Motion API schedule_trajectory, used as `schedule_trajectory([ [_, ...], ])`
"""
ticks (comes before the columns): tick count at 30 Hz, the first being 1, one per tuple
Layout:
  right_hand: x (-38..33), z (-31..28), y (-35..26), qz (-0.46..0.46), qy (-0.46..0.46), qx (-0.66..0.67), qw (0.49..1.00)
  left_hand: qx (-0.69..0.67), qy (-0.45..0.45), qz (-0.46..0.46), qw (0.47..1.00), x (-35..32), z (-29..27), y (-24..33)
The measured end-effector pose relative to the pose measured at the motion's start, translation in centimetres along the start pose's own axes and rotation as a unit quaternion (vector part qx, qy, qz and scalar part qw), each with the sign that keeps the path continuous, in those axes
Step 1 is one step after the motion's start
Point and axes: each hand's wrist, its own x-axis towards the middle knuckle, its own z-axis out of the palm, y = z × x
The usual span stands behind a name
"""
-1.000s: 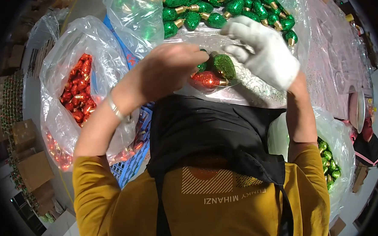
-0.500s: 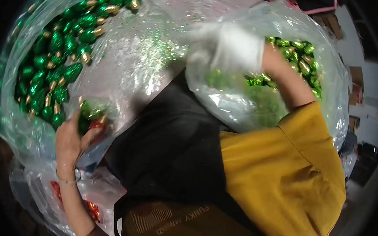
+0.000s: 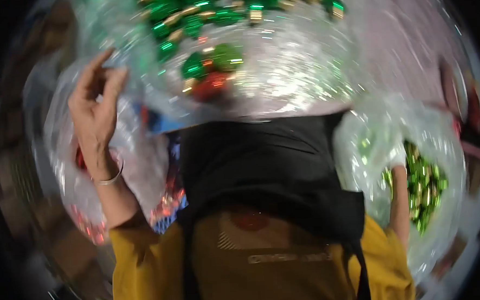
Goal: Sorting and packing Christmas ornaments into plastic bags at a packaging table.
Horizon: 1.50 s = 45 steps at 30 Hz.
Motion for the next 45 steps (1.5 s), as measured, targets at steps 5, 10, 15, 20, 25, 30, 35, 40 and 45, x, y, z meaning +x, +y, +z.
schedule_trajectory([
  [5,1.3,-1.5,9.3,-0.013,-0.17,-0.126,0.977,0.11,0.287,-0.1,0.946,-8.0,-14.9,-9.8],
  [10,1.5,-15.0,-0.7,0.128,-0.343,-0.162,0.916,0.309,0.257,-0.318,0.859,-20.2,-23.2,-18.9],
  [15,-0.2,-19.2,-19.9,-0.047,-0.07,-0.056,0.995,0.428,0.063,-0.291,0.853,-22.4,-19.6,-28.2],
  [20,-1.5,-17.7,-32.3,-0.141,-0.045,0.145,0.978,0.575,-0.259,-0.231,0.741,-21.6,-18.9,-35.0],
  [25,-2.5,-17.1,-36.4,-0.237,-0.077,0.167,0.954,0.673,-0.384,-0.088,0.625,-23.3,-19.2,-37.8],
  [30,-2.7,-19.4,-43.0,-0.453,-0.062,0.199,0.867,0.614,-0.489,-0.123,0.607,-22.6,-19.9,-39.0],
  [35,-0.5,-17.3,-45.8,-0.535,-0.015,0.09,0.84,0.731,-0.288,-0.135,0.603,-20.0,-20.6,-33.6],
  [40,0.4,-16.0,-46.3,-0.535,-0.08,0.055,0.839,0.541,-0.014,-0.063,0.839,-10.0,-19.5,-12.1],
  [45,0.4,-14.8,-45.3,-0.537,-0.047,0.067,0.84,0.272,-0.049,0.263,0.924,-2.4,-4.8,3.5],
])
